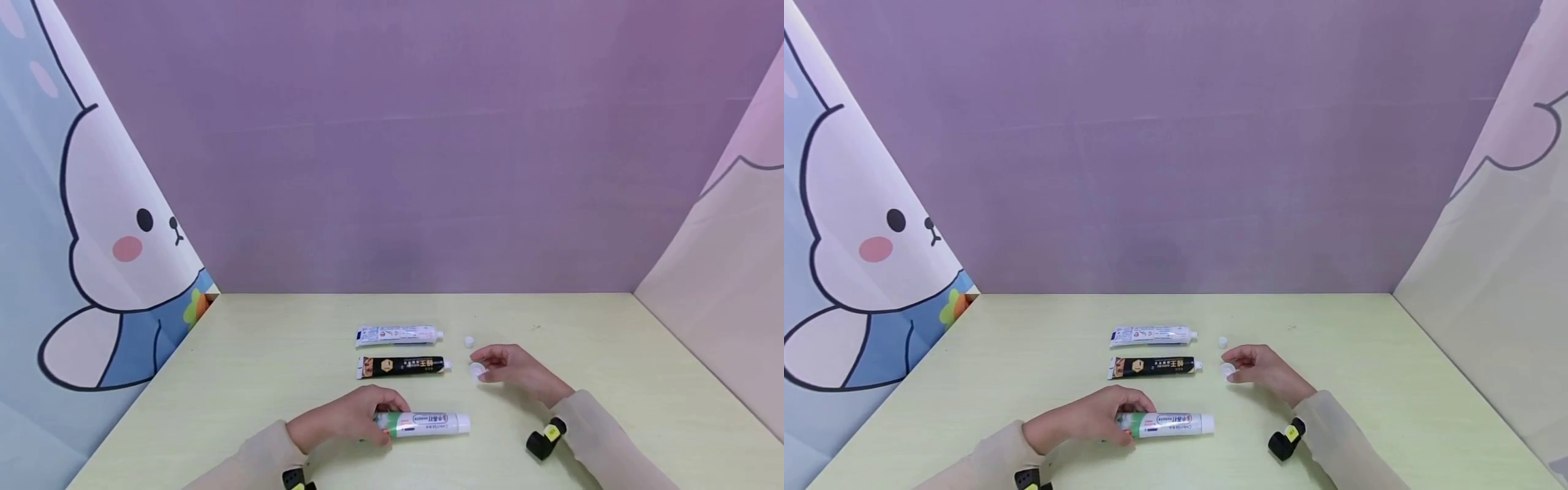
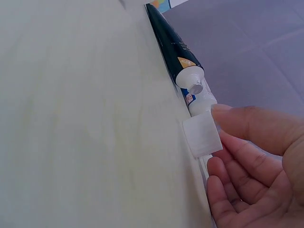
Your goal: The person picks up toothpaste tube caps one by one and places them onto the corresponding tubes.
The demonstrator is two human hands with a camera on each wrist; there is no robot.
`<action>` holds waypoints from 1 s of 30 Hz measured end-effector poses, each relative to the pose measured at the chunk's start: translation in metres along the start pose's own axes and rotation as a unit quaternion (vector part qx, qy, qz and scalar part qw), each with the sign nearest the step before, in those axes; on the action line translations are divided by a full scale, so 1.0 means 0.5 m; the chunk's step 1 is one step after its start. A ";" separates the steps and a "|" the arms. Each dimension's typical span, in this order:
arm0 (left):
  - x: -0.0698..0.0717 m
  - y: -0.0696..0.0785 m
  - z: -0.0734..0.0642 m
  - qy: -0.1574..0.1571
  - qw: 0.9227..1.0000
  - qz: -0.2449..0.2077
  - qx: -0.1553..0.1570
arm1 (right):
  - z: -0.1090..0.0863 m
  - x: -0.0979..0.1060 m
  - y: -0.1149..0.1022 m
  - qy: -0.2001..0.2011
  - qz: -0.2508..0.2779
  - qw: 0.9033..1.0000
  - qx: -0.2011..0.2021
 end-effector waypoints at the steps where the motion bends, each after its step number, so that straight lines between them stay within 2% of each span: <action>1: -0.001 0.001 0.000 -0.001 1.000 0.000 -0.002 | 0.001 0.001 0.002 0.001 -0.003 1.000 -0.002; 5: -0.005 0.002 0.001 -0.010 1.000 0.006 -0.004 | 0.005 0.002 0.007 0.000 -0.006 1.000 0.001; 10: -0.008 -0.001 0.003 -0.016 1.000 0.018 0.009 | 0.004 0.000 0.009 -0.006 0.002 1.000 0.008; 18: -0.008 -0.003 0.005 -0.018 0.999 0.043 0.019 | 0.005 0.000 0.009 0.002 -0.011 1.000 -0.006; 24: -0.005 0.002 0.004 -0.012 0.997 0.070 0.010 | 0.004 -0.001 0.008 0.010 -0.014 1.000 -0.013; 30: -0.003 0.006 0.000 0.001 0.997 0.079 0.013 | 0.003 -0.004 0.006 0.017 -0.023 0.999 -0.018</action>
Point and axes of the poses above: each hand's wrist, its own z-axis towards the middle knuckle, its own x-axis out of the back of the hand, y = z × x, the point moved 9 cm from there along z, towards the middle knuckle, and after that the axes turned 11 degrees about -y, right-handed, at the moved point
